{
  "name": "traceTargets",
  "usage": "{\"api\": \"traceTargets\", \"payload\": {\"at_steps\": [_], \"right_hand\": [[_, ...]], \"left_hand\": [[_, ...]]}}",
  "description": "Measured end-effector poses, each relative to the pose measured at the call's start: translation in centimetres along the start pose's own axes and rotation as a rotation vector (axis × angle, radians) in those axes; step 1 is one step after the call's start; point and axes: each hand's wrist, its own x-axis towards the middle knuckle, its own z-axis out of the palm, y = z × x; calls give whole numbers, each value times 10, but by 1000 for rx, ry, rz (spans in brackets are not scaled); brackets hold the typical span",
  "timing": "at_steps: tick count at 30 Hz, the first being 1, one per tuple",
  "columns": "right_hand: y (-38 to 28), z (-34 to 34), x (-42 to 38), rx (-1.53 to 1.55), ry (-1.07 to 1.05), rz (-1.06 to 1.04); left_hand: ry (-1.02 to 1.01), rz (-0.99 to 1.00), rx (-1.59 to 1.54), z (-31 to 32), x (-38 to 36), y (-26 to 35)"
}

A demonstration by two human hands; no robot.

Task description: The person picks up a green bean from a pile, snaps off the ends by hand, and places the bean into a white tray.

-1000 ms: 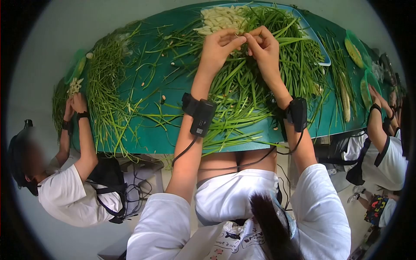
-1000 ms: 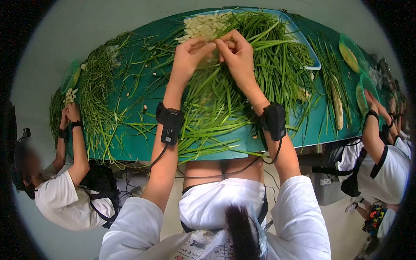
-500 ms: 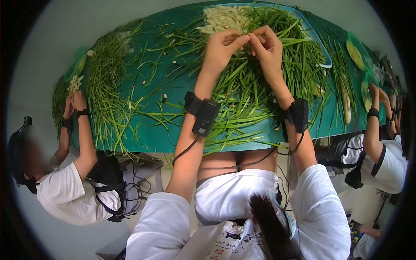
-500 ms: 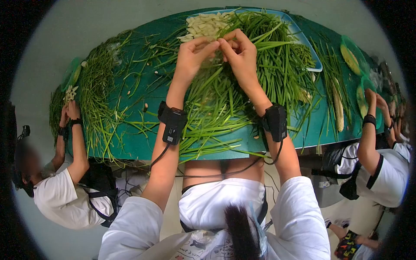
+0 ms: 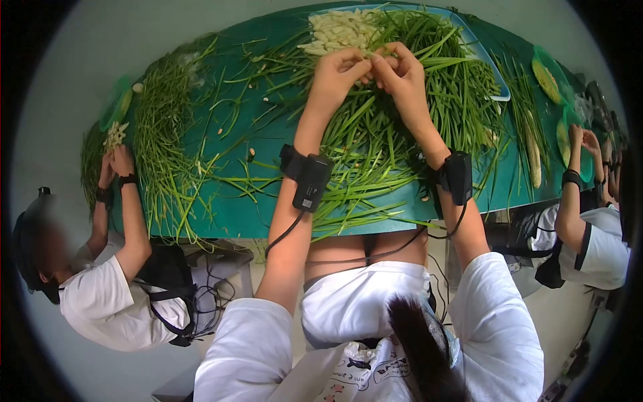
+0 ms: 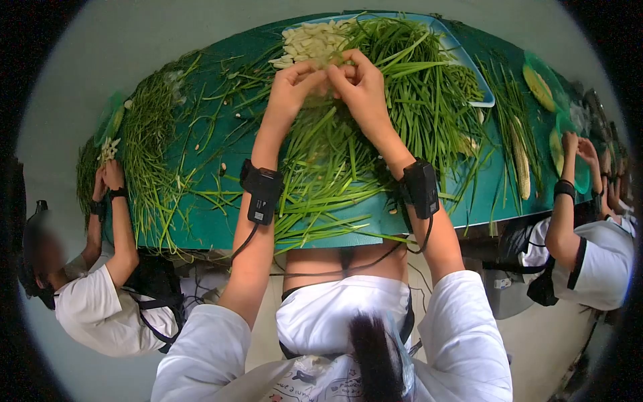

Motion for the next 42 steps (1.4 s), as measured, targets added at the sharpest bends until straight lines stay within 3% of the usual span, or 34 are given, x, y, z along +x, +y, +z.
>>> {"api": "traceTargets", "payload": {"at_steps": [13, 24, 42], "right_hand": [[-3, -6, 4, -58, 90, -63], [5, -1, 4, -162, 48, -183], [1, -4, 3, -284, 91, -180]], "left_hand": [[107, 14, 68, -18, 1, 5], [-25, -23, 65, -15, 3, 0], [-20, -5, 105, -11, 0, 2]]}}
